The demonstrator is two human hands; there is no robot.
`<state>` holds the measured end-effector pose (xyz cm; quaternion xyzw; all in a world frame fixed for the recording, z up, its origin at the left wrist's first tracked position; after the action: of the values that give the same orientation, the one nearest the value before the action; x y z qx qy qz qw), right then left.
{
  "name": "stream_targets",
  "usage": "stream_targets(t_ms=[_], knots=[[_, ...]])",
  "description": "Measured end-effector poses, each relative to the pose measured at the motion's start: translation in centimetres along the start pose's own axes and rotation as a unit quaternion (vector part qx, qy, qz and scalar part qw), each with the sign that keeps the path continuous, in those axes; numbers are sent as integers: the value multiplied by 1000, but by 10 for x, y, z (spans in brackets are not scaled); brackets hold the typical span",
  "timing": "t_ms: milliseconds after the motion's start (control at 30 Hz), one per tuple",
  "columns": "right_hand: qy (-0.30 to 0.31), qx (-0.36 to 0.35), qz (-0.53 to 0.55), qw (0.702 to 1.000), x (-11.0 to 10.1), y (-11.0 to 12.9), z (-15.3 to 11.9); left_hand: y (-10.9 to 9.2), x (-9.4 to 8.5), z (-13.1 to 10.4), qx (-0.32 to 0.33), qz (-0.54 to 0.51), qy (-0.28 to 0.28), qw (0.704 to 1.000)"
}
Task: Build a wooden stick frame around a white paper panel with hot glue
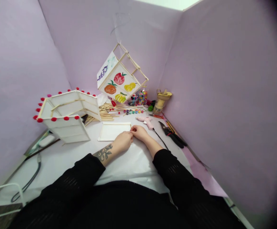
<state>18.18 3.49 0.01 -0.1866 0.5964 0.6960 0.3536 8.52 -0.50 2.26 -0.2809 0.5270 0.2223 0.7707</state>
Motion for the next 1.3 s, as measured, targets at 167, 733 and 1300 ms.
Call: stream_targets(t_ms=[167, 733, 1300], knots=[[19, 1, 2, 1000, 1, -2, 3, -4, 6, 4, -5, -8, 5, 1000], [8, 33, 86, 996, 5, -18, 9, 3, 0, 5, -23, -54, -9, 998], [-4, 50, 112, 992, 0, -20, 7, -7, -8, -6, 83, 37, 24, 996]])
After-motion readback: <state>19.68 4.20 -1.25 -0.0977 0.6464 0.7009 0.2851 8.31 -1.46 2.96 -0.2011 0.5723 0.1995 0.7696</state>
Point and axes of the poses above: each hand's wrist, its own z-axis towards the middle knuckle, its own x-axis out of the palm, y = z × x, the point moved 8 cm from there along z, towards the middle knuckle, and after that the axes turned 13 degrees about -y, right-handed, at the moved point
